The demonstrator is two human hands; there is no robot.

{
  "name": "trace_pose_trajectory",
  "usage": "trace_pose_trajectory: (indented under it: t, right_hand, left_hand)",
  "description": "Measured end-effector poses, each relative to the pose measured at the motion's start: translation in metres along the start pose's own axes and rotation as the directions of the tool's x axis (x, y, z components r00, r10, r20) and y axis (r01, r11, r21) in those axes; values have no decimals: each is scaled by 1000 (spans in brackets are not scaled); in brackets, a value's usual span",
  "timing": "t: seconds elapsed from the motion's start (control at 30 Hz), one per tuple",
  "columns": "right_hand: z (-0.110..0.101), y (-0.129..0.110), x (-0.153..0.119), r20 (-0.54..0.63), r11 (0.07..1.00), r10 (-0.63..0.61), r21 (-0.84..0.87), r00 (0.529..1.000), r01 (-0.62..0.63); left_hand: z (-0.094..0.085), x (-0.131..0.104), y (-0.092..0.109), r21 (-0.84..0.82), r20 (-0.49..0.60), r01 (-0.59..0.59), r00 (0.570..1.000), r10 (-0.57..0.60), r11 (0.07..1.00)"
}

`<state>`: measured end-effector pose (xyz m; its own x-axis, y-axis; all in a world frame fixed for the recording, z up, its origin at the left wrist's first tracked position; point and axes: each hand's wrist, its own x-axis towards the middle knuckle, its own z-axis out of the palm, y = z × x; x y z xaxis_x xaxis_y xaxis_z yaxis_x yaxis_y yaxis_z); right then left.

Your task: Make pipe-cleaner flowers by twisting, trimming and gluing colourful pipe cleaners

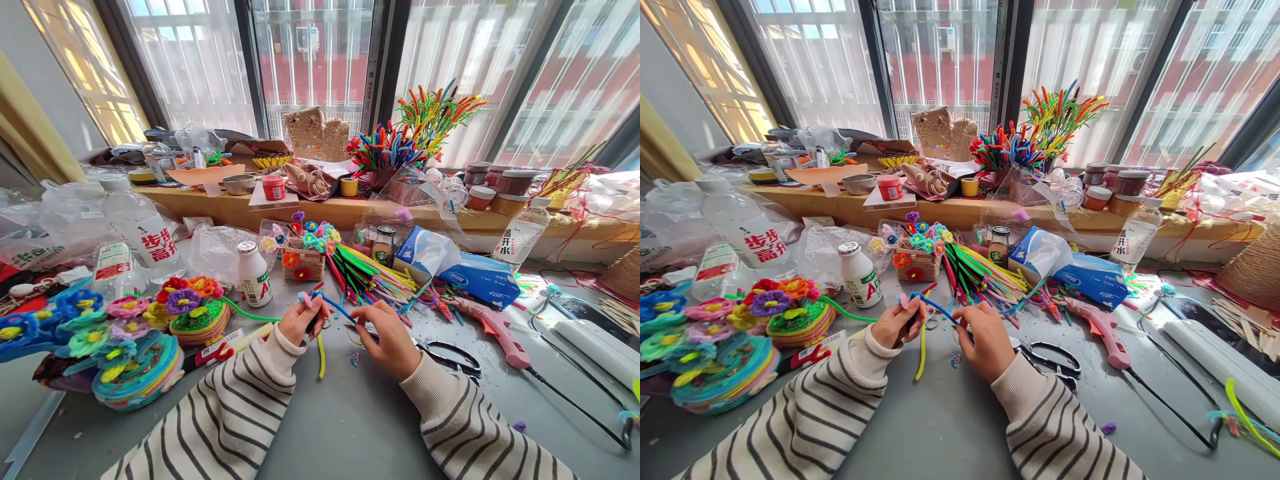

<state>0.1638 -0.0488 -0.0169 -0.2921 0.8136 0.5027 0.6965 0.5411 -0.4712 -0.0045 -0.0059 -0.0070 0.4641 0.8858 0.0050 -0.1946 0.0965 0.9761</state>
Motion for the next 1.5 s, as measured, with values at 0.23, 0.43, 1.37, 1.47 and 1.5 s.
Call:
trace_pose_trajectory:
  t: [0.23,0.43,1.37,1.47,1.5]
  right_hand:
    - [4,-8,2,18,979,64,193,998,-67]
    - [3,-15,0,-55,973,45,230,997,-32]
    - [2,-17,-3,-182,989,81,140,980,-56]
    - [0,-17,-2,-240,984,142,144,961,-109]
    - [-1,-17,-1,-263,980,166,148,951,-130]
  left_hand:
    - [8,-5,-6,109,144,41,988,-57,993]
    - [11,-7,-9,188,250,83,960,-129,979]
    - [21,-12,-9,129,275,155,943,-186,979]
    - [18,-12,-4,192,208,139,962,-179,971]
    - [16,-12,-2,219,141,111,979,-144,969]
